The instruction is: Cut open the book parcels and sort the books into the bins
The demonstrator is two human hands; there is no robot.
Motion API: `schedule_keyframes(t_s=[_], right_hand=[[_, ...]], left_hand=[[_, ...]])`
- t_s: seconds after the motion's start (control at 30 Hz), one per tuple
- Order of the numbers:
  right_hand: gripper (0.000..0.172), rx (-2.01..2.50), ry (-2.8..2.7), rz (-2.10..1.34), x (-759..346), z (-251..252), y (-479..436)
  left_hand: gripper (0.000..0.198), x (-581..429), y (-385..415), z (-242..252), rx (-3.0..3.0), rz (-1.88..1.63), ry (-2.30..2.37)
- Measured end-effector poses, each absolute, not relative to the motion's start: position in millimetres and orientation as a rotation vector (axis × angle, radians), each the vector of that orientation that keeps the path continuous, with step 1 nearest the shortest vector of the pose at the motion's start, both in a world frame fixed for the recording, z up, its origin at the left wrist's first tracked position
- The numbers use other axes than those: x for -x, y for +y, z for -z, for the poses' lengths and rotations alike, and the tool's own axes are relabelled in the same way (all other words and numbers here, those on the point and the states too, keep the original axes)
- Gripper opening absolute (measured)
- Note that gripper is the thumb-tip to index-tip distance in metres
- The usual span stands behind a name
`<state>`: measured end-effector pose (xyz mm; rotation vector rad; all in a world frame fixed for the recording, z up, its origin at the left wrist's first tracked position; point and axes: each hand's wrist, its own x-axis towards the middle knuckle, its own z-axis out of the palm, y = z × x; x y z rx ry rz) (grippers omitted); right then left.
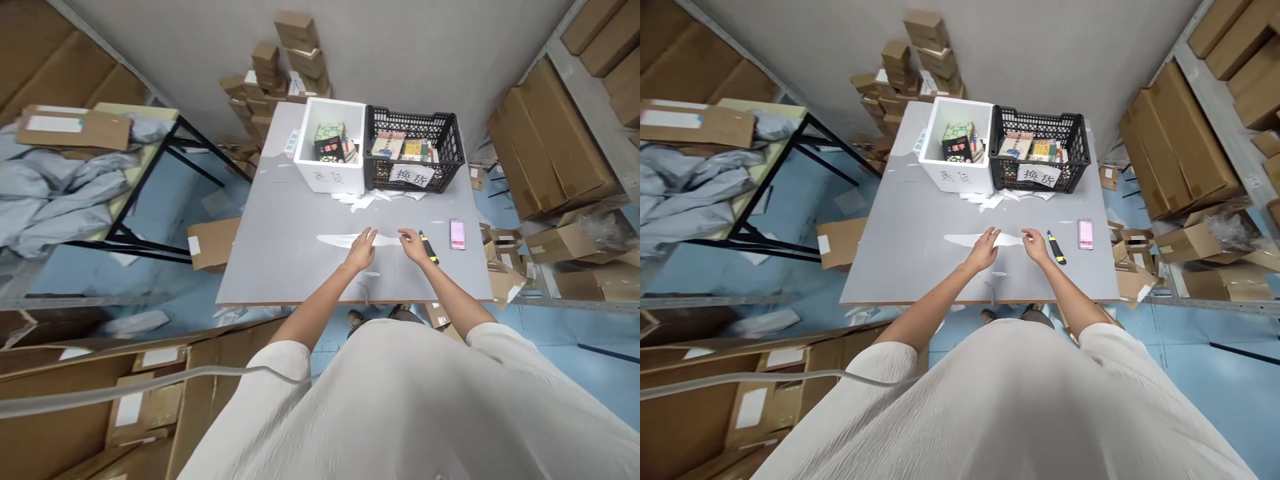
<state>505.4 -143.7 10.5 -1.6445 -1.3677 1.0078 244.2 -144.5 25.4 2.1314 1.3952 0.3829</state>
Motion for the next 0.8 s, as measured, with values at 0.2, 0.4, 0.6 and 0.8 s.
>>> schedule_keyframes(t_s=[0.2, 0.4, 0.6, 0.8], right_hand=[[0.036, 1.623, -1.509, -1.056, -426, -23, -146], [0.034, 1.505, -1.699, -1.157, -341, -29, -134], [0.034, 1.345, -1.872, -1.287, -267, -25, -121], [0.033, 1.151, -2.050, -1.463, -191, -16, -122]], left_hand=[[0.063, -168, -170, -36, -2.136, -0.445, 1.447], [0.058, -92, -201, -44, -2.008, -0.506, 1.658], [0.059, -35, -239, -46, -1.786, -0.573, 1.907], [0.060, 9, -297, -42, -1.540, -0.633, 2.161]])
